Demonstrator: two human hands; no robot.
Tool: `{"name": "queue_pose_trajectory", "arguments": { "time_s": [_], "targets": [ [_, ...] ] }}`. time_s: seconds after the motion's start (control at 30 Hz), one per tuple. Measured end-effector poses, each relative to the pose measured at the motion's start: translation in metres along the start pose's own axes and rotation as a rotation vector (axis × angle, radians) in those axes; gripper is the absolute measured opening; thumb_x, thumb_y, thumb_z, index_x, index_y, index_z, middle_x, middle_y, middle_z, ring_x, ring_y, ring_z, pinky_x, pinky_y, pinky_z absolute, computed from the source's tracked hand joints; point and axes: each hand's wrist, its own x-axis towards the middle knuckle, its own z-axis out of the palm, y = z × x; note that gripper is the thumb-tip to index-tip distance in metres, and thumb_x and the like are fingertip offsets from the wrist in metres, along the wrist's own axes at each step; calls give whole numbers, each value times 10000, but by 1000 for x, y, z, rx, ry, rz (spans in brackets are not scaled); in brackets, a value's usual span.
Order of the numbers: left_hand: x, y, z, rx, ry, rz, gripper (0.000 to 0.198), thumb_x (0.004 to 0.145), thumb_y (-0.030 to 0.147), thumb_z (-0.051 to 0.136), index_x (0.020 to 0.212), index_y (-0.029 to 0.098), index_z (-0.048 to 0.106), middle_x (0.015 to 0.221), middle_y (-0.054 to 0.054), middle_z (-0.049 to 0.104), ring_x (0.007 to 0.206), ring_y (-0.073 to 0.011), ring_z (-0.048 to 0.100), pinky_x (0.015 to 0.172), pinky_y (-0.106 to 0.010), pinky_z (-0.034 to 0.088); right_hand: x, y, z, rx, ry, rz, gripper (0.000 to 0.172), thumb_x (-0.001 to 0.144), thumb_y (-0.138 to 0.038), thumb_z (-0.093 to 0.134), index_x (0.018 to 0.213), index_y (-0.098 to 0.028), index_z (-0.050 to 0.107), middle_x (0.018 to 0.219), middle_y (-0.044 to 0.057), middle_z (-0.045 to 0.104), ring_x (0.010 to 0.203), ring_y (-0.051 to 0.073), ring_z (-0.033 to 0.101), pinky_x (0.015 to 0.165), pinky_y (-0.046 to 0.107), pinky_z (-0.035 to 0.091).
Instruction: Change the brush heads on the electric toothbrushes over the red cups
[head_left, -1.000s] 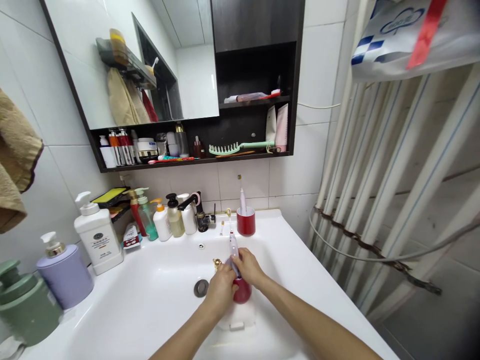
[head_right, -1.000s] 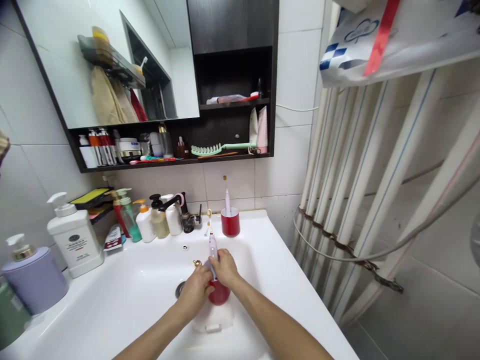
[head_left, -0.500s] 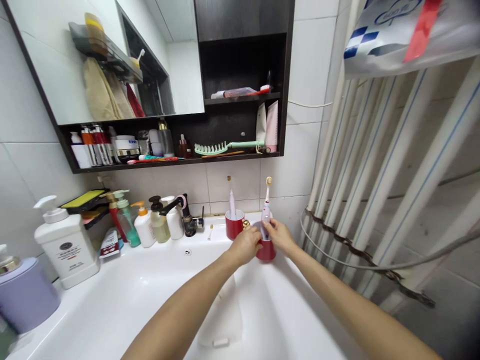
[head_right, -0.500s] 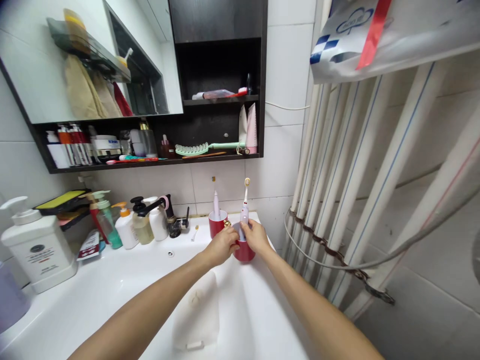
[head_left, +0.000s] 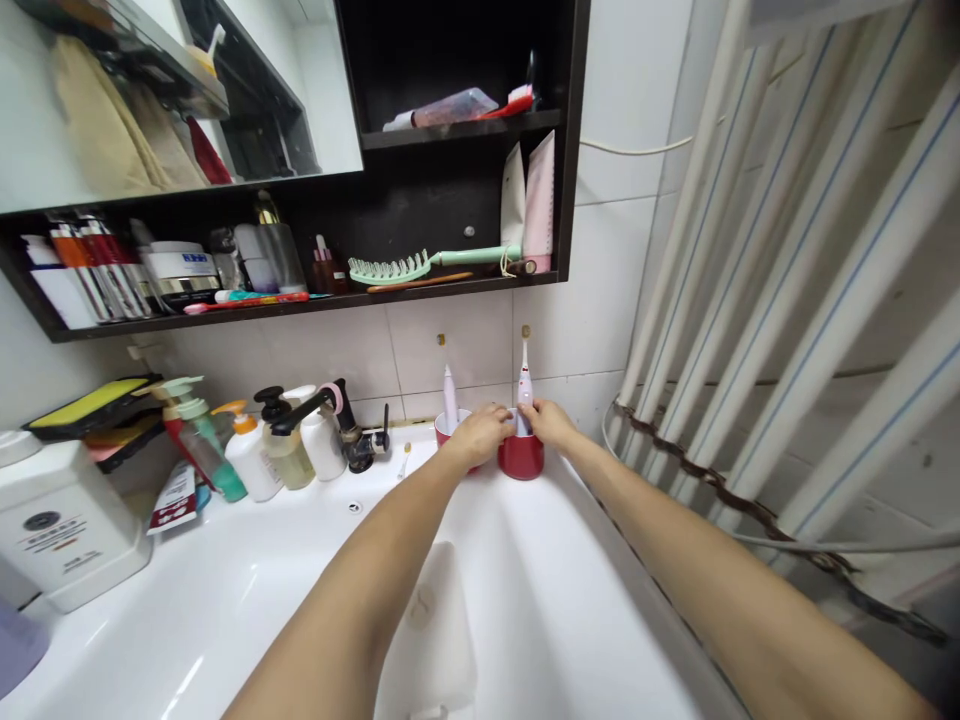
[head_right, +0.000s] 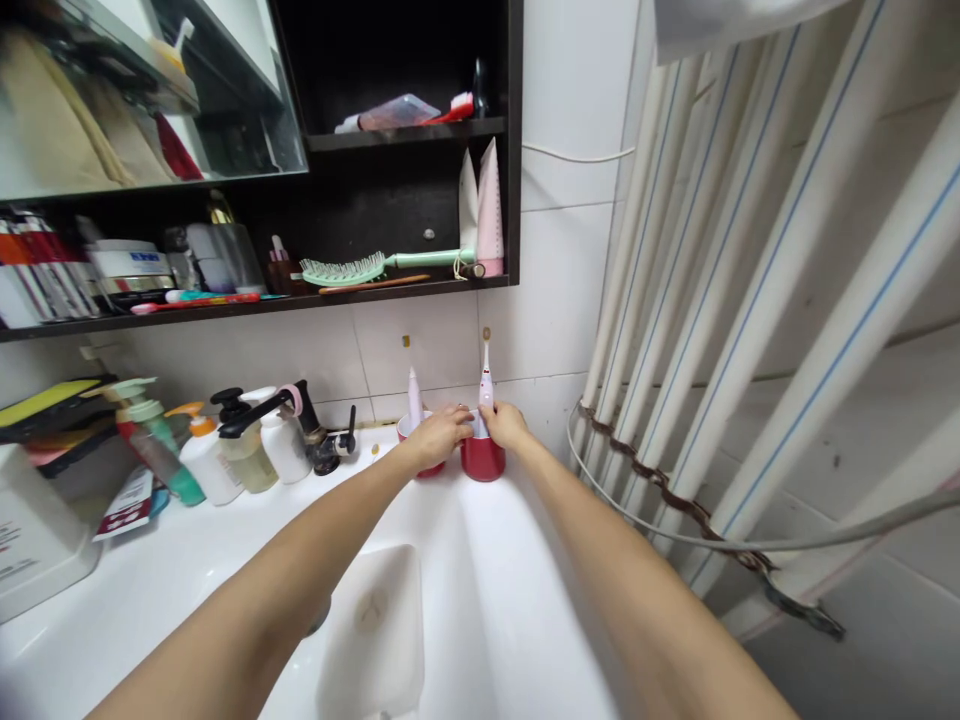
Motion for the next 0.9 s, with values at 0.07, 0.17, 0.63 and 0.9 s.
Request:
{"name": "queue_pose_trajectory", "arguments": {
  "time_s": [0.07,0.17,0.63,0.9],
  "targets": [
    [-3,-1,-1,29,1,32,175,570,47,447,493,198,491,898,-22,521,991,-146,340,883,-278,158,3,0,2,-3,-24,1,241,746,-272,369,926,-139,457,922,39,494,773,126,492,660,314,409],
    [-17,-4,-2,118,79,41,263,610,23,372,725,206,520,1043,-41,439,1056,-148,265,901,-324,93,5,0,4,5,-53,-2,237,747,-267,368,927,-142,456,926,40,493,772,123,492,660,312,410],
    [-96,-8,-17,190,260,-217,169,533,36,461,620,169,517,1020,-44,436,995,-197,325,817,-341,282,-67,-48,20,173,204,-216,302,685,-269,380,951,-156,468,959,76,504,832,164,475,755,289,336],
    [-191,25,3,169,146,-293,143,559,63,426,610,166,512,1018,-64,438,978,-201,340,769,-326,326,-131,-56,90,283,-50,-186,272,611,-334,459,778,-136,540,729,62,581,630,149,524,576,254,393]
  ]
}}
